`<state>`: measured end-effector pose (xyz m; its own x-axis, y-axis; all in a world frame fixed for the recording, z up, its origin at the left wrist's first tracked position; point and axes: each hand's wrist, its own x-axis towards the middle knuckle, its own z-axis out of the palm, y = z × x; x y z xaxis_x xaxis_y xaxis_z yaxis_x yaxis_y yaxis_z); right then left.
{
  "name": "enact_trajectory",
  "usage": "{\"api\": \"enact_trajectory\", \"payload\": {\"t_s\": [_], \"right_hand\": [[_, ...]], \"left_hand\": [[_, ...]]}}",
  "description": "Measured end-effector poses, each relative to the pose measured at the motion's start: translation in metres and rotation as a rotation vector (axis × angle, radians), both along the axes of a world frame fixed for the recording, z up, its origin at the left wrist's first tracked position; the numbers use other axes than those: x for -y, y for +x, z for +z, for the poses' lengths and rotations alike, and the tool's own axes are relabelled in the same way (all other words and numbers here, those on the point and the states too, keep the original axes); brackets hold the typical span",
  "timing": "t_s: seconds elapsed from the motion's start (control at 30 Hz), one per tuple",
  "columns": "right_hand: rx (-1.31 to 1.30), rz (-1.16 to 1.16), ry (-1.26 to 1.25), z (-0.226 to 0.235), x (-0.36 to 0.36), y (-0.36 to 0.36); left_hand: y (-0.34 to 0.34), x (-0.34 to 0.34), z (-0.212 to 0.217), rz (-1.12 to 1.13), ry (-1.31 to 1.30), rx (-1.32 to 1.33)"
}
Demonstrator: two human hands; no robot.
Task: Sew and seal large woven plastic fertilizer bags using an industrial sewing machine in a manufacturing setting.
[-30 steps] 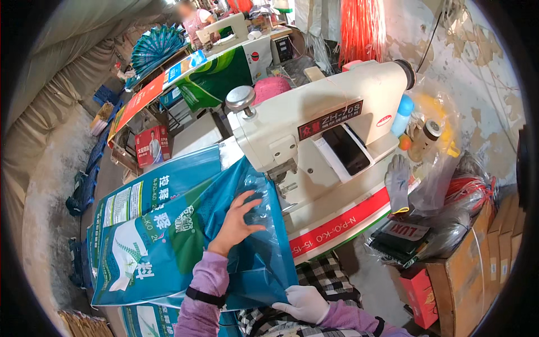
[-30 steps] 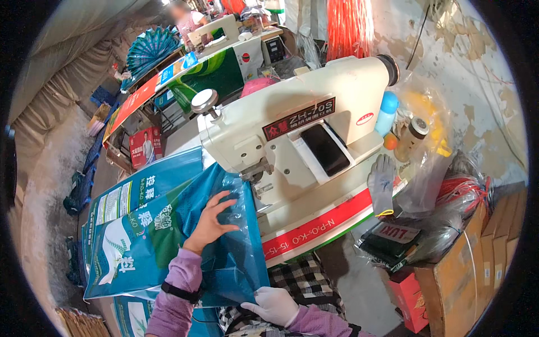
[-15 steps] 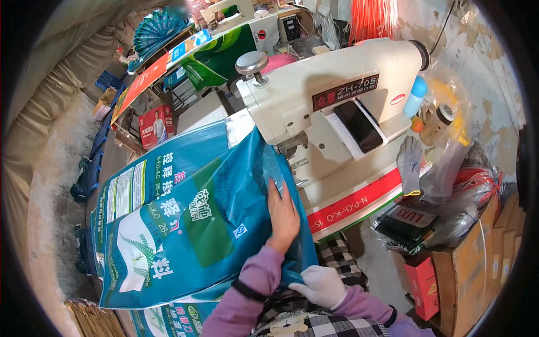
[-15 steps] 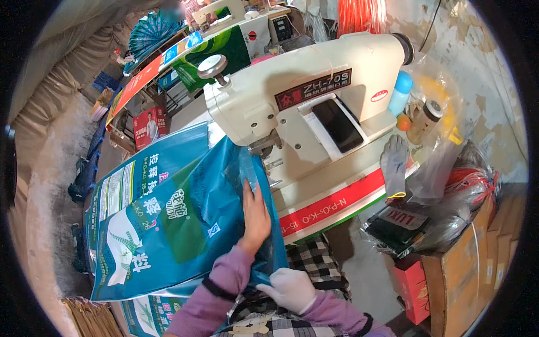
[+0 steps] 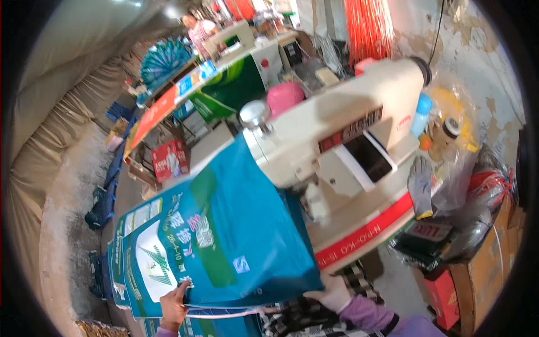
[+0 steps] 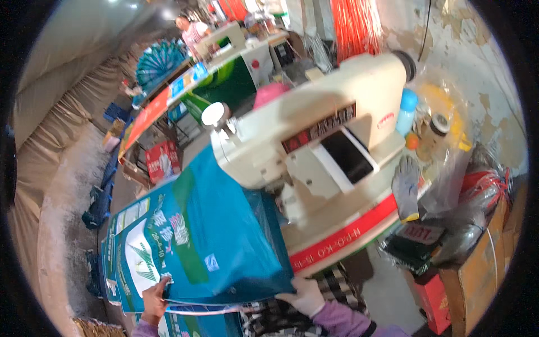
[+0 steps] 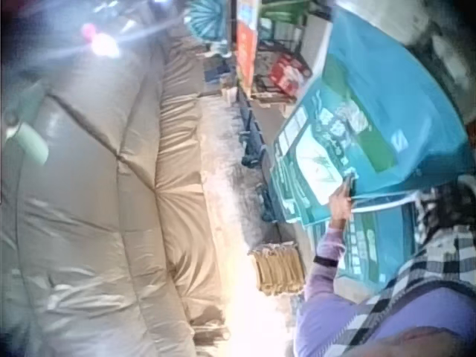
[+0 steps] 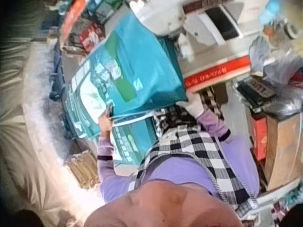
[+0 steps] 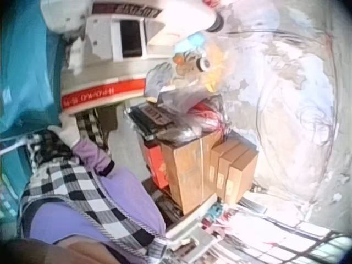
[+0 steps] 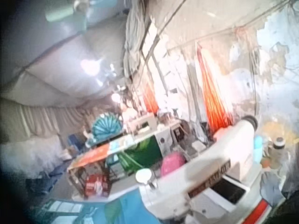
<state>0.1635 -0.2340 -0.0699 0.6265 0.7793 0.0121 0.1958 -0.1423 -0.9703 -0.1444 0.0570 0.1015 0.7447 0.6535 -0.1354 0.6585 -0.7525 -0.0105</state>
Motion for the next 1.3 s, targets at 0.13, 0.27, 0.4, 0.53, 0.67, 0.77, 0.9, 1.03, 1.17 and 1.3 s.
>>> {"api": "enact_trajectory", "payload": {"t_s": [0.13,0.27,0.4,0.53,0.67,0.77,0.9,1.03,1.17,1.3], "right_hand": [[0.289,0.13,0.081,0.038,-0.066,0.0],[0.167,0.119,0.211,0.094,-0.131,0.018],[0.489,0.941,0.083,0.153,-0.102,-0.039],[0.81,0.58,0.222,0.189,-0.148,-0.014],[0.971,-0.068,0.535,0.166,-0.295,0.035],[0.651,0.601,-0.251,0.099,-0.325,0.031],[0.575,0.379,-0.149,0.037,-0.28,0.005],[0.689,0.397,0.005,0.048,-0.253,-0.031],[0.708,0.664,0.365,0.061,-0.229,-0.117],[0.819,1.055,0.169,0.028,-0.175,-0.205]], "left_hand": [[0.005,-0.068,-0.065,-0.244,0.09,0.067],[-0.032,-0.115,-0.091,0.198,0.215,0.386],[-0.14,-0.089,-0.074,0.59,0.359,0.045],[-0.19,0.011,-0.087,1.262,-0.527,1.486],[-0.135,0.113,-0.135,1.136,-0.398,1.61],[-0.078,0.15,-0.163,1.243,-0.269,1.557],[-0.048,0.142,-0.179,1.712,-0.589,1.503],[-0.121,0.152,-0.151,1.471,-0.185,1.771],[-0.239,0.249,-0.11,1.506,0.104,1.665],[-0.273,0.388,-0.12,1.676,0.123,1.703]]}}
